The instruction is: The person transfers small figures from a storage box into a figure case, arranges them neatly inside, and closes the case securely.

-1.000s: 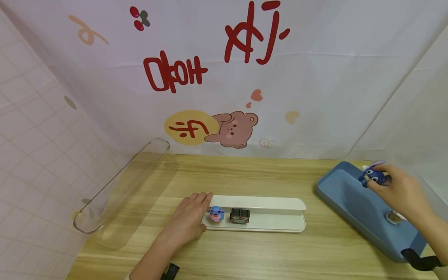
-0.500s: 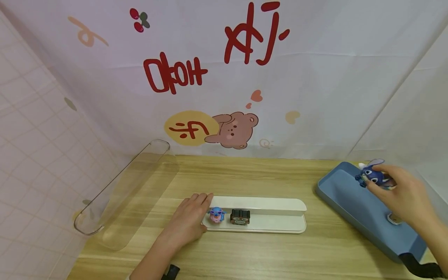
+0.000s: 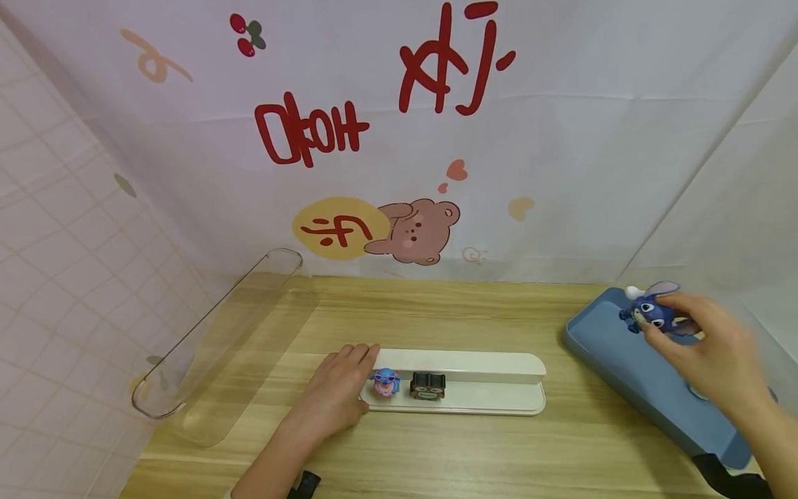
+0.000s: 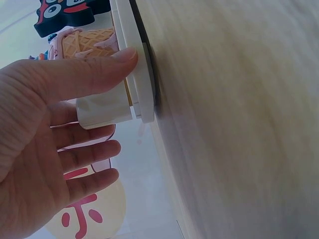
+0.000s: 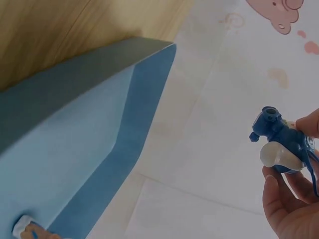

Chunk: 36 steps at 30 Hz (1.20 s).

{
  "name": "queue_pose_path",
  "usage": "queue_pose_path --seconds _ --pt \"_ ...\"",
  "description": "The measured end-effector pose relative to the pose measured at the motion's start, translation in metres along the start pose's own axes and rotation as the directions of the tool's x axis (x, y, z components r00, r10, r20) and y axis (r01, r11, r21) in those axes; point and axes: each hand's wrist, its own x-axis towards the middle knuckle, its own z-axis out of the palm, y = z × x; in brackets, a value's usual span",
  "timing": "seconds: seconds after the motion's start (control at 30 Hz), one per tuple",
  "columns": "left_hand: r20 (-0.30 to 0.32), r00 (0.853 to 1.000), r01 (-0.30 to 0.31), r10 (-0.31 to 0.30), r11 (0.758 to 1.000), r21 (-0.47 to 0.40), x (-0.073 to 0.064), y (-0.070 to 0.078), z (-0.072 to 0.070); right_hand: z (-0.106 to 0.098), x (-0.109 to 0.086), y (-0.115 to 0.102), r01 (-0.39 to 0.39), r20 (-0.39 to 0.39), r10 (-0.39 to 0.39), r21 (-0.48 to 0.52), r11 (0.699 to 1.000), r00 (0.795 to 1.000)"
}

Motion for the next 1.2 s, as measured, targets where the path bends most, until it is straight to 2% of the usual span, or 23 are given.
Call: queue_pose_path --seconds 0.17,0.33,0.67,0.93,1.2 --pt "0.013 1.000 0.009 -0.009 1.000 -0.013 0.000 0.000 0.000 0.007 0.000 -0.008 0.046 -0.068 -0.043 0.052 0.998 0.997" --pt "0.013 1.000 0.012 -0.012 1.000 -0.015 0.000 0.001 -0.002 0.011 0.002 -0.018 0.074 -0.100 -0.065 0.090 0.993 0.993" --pt "0.017 1.000 0.009 -0.009 1.000 -0.014 -0.001 0.001 -0.002 0.021 0.000 -0.040 0.105 -0.112 -0.081 0.221 0.970 0.990" --pt "0.014 1.000 0.006 -0.006 1.000 -0.020 -0.001 0.001 0.000 0.029 -0.004 -0.059 0.092 -0.102 -0.072 0.204 0.975 0.992" --pt "0.016 1.000 0.008 -0.008 1.000 -0.012 -0.001 0.001 -0.001 0.042 -0.010 -0.068 0.124 -0.075 -0.111 0.202 0.971 0.991"
